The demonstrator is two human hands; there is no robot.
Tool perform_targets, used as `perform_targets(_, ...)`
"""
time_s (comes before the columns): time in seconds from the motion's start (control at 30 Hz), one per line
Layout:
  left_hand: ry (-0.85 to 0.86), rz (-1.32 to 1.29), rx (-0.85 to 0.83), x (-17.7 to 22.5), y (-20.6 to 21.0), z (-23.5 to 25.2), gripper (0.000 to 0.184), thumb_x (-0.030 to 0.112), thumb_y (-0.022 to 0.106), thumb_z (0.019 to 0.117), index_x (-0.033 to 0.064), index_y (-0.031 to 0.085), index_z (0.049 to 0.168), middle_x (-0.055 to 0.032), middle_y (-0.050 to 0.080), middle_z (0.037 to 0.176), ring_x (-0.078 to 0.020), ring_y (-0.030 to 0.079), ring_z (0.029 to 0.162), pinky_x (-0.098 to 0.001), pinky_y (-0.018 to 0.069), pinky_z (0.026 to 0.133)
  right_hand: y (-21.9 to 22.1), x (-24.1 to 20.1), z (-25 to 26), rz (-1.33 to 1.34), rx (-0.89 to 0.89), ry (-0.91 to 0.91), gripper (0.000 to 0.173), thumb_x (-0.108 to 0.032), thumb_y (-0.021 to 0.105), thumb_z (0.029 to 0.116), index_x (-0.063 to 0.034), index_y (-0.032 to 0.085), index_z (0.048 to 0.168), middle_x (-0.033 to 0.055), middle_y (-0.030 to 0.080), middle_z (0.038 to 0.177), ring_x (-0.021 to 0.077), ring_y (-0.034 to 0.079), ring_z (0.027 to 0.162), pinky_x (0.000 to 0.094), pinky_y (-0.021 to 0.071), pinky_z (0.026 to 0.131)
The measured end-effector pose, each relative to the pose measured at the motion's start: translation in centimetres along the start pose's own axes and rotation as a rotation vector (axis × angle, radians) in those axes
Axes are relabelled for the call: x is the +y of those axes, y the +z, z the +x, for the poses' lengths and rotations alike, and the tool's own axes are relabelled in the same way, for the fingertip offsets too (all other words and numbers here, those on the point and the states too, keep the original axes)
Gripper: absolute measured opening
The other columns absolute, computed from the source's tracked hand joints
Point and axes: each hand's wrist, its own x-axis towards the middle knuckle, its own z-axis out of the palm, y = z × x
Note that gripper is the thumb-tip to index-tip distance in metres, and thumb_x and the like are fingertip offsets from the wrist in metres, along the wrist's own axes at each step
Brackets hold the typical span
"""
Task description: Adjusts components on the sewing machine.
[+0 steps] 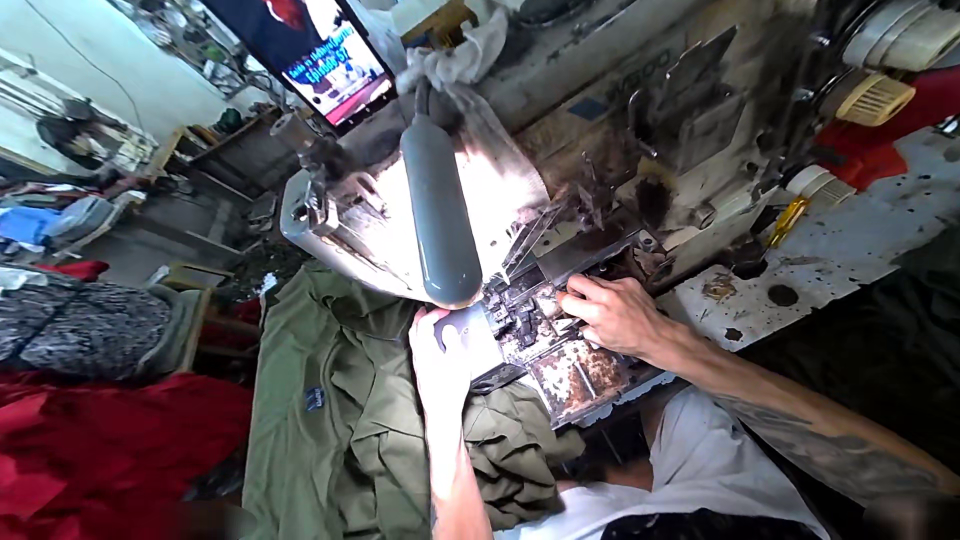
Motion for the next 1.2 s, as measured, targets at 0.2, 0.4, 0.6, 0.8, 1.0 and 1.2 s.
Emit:
perform_targets(0.2, -0.004, -0.004, 0.008, -0.09, 0.11, -0.09, 0.036, 0.01, 0.044, 0.1, -0.0079, 0.061, 0.126, -0.0306, 0.056, 0.137, -0.0397, 0.051, 0.134, -0.0498, 0.0395, 0.112, 0.11, 0.02, 0.13, -0.021, -0.021, -0.012, 0.017, -0.002, 0.076, 0.0739, -0.0041, 0.075, 0.09, 0.0164, 0.066, 0.089, 0.0314, 0.068, 0.069, 0.0413, 0.0474, 0.046)
perform_targets(0.4, -0.025, -0.01, -0.002, -0.05, 0.05, -0.1, 0.037, 0.01, 0.044, 0.1009, -0.0086, 0.059, 0.129, -0.0313, 0.051, 0.144, -0.0393, 0.047, 0.139, -0.0484, 0.0374, 0.114, -0.13, -0.27, 0.29, -0.042, -0.04, -0.006, 0.013, -0.002, 0.077, 0.0751, -0.0034, 0.073, 0.088, 0.0169, 0.066, 0.09, 0.032, 0.067, 0.068, 0.0409, 0.0462, 0.046)
perform_targets(0.6, 0.003, 0.008, 0.001, -0.14, 0.03, -0.09, 0.035, 0.009, 0.046, 0.1008, -0.0092, 0.06, 0.127, -0.0311, 0.055, 0.139, -0.0399, 0.051, 0.134, -0.0492, 0.0398, 0.112, -0.36, -0.6, 0.51, -0.046, -0.091, 0.016, 0.013, -0.001, 0.077, 0.0771, -0.0011, 0.072, 0.089, 0.019, 0.067, 0.091, 0.0349, 0.068, 0.071, 0.0438, 0.0487, 0.048)
perform_targets(0.8, -0.005, -0.005, 0.007, -0.33, 0.12, -0.06, 0.034, 0.008, 0.045, 0.1011, -0.0093, 0.06, 0.127, -0.0314, 0.054, 0.14, -0.0389, 0.052, 0.133, -0.0483, 0.041, 0.111, -0.15, -0.74, 0.5, -0.033, -0.08, 0.014, 0.012, -0.003, 0.077, 0.0775, -0.0011, 0.072, 0.088, 0.0188, 0.067, 0.093, 0.0346, 0.068, 0.072, 0.0436, 0.049, 0.049)
perform_targets(1.0, 0.002, -0.004, 0.009, -0.08, 0.08, -0.09, 0.035, 0.008, 0.046, 0.1004, -0.0094, 0.061, 0.126, -0.0308, 0.055, 0.138, -0.0375, 0.054, 0.131, -0.0474, 0.042, 0.11, 0.09, -0.75, 0.49, -0.041, -0.054, 0.009, 0.012, -0.002, 0.077, 0.0763, -0.001, 0.072, 0.087, 0.0181, 0.067, 0.091, 0.0335, 0.067, 0.07, 0.0424, 0.048, 0.047)
perform_targets(1.2, -0.017, -0.024, 0.007, -0.15, 0.1, -0.05, 0.035, 0.008, 0.045, 0.1004, -0.0098, 0.06, 0.127, -0.0315, 0.053, 0.141, -0.0378, 0.052, 0.133, -0.0465, 0.0409, 0.111, -0.24, -0.55, 0.33, -0.04, -0.068, 0.005, 0.016, -0.003, 0.079, 0.0762, -0.0019, 0.073, 0.091, 0.0184, 0.067, 0.094, 0.0337, 0.068, 0.071, 0.0428, 0.0488, 0.048)
